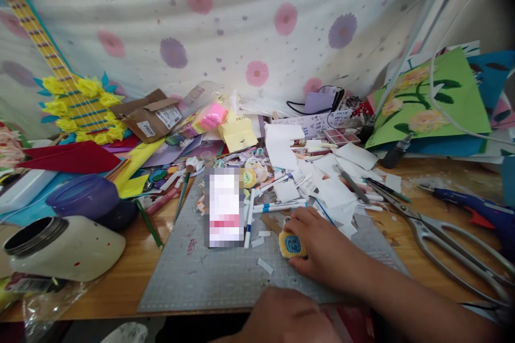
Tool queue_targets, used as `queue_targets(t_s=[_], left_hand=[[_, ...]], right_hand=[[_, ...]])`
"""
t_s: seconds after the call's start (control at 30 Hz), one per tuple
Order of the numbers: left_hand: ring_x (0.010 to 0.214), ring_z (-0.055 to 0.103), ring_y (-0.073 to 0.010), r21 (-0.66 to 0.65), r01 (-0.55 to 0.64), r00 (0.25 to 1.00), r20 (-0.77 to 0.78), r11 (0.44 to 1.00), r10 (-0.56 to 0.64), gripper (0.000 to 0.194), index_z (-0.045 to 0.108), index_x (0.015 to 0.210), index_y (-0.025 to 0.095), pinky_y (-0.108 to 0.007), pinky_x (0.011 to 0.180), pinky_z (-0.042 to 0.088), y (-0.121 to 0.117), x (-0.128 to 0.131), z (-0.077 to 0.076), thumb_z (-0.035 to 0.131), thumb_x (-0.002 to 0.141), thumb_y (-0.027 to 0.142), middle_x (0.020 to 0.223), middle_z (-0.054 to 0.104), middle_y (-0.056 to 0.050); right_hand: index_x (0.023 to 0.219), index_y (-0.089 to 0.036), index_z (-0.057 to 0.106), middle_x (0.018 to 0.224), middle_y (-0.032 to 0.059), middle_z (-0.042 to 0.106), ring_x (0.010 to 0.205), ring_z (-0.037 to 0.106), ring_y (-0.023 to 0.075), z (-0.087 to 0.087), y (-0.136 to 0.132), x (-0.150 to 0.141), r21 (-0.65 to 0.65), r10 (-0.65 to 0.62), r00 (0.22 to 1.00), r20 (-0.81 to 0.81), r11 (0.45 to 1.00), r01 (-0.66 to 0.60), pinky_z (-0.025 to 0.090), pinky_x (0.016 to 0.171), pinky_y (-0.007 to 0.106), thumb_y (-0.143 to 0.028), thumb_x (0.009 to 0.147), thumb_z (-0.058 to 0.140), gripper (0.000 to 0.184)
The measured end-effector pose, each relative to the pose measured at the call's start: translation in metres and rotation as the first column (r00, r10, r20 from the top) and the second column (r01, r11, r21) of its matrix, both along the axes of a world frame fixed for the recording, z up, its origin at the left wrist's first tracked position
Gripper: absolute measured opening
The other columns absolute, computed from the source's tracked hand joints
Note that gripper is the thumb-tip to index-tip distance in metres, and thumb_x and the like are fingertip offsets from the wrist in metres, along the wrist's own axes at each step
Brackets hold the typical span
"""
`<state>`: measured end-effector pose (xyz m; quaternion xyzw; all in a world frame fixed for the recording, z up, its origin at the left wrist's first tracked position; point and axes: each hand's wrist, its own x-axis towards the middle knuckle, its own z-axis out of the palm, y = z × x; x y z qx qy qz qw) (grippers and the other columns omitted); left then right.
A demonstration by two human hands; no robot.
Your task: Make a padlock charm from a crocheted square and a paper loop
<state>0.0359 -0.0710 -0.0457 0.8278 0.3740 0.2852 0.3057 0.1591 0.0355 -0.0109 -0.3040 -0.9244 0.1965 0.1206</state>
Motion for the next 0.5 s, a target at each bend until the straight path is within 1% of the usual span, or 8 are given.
queue_targets(t_s=[0.07, 0.1, 0.17, 0.2, 0.23, 0.3, 0.37, 0.5], left_hand=[[0.057, 0.055, -0.0146, 0.083, -0.206, 0.977, 0.072, 0.975, 0.201, 0.009, 0.060, 0.076, 0.020, -0.026, 0.055, 0.039, 0.009, -0.015, 0.020, 0.054, 0.082, 0.023, 0.063, 0.061, -0.002], [0.059, 0.054, -0.0140, 0.039, -0.361, 0.926, 0.135, 0.932, 0.353, 0.005, 0.059, 0.080, 0.020, -0.026, 0.056, 0.039, 0.014, -0.023, 0.031, 0.054, 0.081, 0.022, 0.066, 0.060, -0.001], [0.065, 0.052, -0.0138, -0.231, -0.540, 0.779, 0.228, 0.809, 0.585, 0.006, 0.056, 0.085, 0.020, -0.025, 0.059, 0.040, 0.026, -0.035, 0.047, 0.056, 0.082, 0.025, 0.073, 0.057, 0.000], [0.071, 0.052, -0.0140, -0.384, -0.520, 0.718, 0.287, 0.763, 0.634, 0.012, 0.056, 0.089, 0.020, -0.024, 0.062, 0.041, 0.033, -0.039, 0.052, 0.059, 0.080, 0.027, 0.080, 0.056, -0.001], [0.079, 0.053, -0.0150, -0.542, -0.392, 0.685, 0.367, 0.743, 0.630, 0.021, 0.055, 0.095, 0.020, -0.025, 0.066, 0.043, 0.040, -0.041, 0.055, 0.064, 0.077, 0.027, 0.091, 0.057, -0.002], [0.083, 0.057, -0.0182, -0.663, -0.163, 0.714, 0.432, 0.730, 0.552, 0.035, 0.054, 0.106, 0.018, -0.027, 0.062, 0.047, 0.052, -0.042, 0.054, 0.065, 0.076, 0.035, 0.097, 0.057, -0.005], [0.083, 0.058, -0.0184, -0.708, -0.025, 0.693, 0.496, 0.706, 0.523, 0.039, 0.054, 0.107, 0.018, -0.027, 0.059, 0.049, 0.063, -0.040, 0.051, 0.064, 0.076, 0.039, 0.100, 0.057, -0.006], [0.068, 0.060, -0.0152, -0.744, 0.013, 0.631, 0.524, 0.668, 0.571, 0.036, 0.050, 0.104, 0.018, -0.022, 0.048, 0.047, 0.079, -0.042, 0.048, 0.065, 0.076, 0.036, 0.086, 0.058, -0.004]], right_hand=[[0.094, -0.019, 0.063, 0.100, 0.0078, 0.057, 0.096, 0.050, 0.0262, 0.003, 0.001, 0.003, -0.006, 0.001, 1.000, -0.017, 1.000, -0.001, 0.045, 0.084, 0.039, -0.016, 0.064, 0.069, 0.031], [0.096, -0.019, 0.062, 0.101, 0.0075, 0.057, 0.097, 0.050, 0.0255, 0.006, 0.002, 0.004, -0.003, 0.006, 0.999, -0.041, 1.000, -0.006, 0.045, 0.084, 0.039, -0.015, 0.065, 0.068, 0.032], [0.101, -0.020, 0.060, 0.104, 0.0074, 0.056, 0.099, 0.049, 0.0241, 0.014, 0.003, 0.008, 0.031, 0.044, 0.993, -0.114, 0.999, -0.040, 0.044, 0.085, 0.037, -0.011, 0.067, 0.065, 0.036], [0.103, -0.021, 0.060, 0.105, 0.0075, 0.055, 0.099, 0.049, 0.0236, 0.018, 0.004, 0.009, 0.060, 0.076, 0.987, -0.144, 0.996, -0.068, 0.044, 0.085, 0.036, -0.009, 0.068, 0.063, 0.037], [0.104, -0.021, 0.059, 0.106, 0.0076, 0.055, 0.099, 0.050, 0.0233, 0.023, 0.006, 0.009, 0.095, 0.110, 0.981, -0.163, 0.991, -0.095, 0.045, 0.084, 0.036, -0.007, 0.069, 0.062, 0.038], [0.106, -0.022, 0.059, 0.107, 0.0078, 0.056, 0.098, 0.051, 0.0233, 0.030, 0.011, 0.008, 0.151, 0.165, 0.973, -0.159, 0.978, -0.141, 0.046, 0.082, 0.037, -0.006, 0.071, 0.061, 0.039], [0.114, -0.022, 0.057, 0.108, 0.0086, 0.057, 0.099, 0.053, 0.0241, 0.036, 0.016, 0.005, 0.174, 0.192, 0.970, -0.150, 0.971, -0.166, 0.047, 0.083, 0.038, -0.008, 0.073, 0.063, 0.044], [0.132, -0.028, 0.043, 0.118, 0.0092, 0.055, 0.106, 0.054, 0.0255, 0.036, 0.025, 0.009, 0.214, 0.224, 0.952, -0.207, 0.960, -0.179, 0.048, 0.087, 0.039, -0.022, 0.079, 0.065, 0.058]])
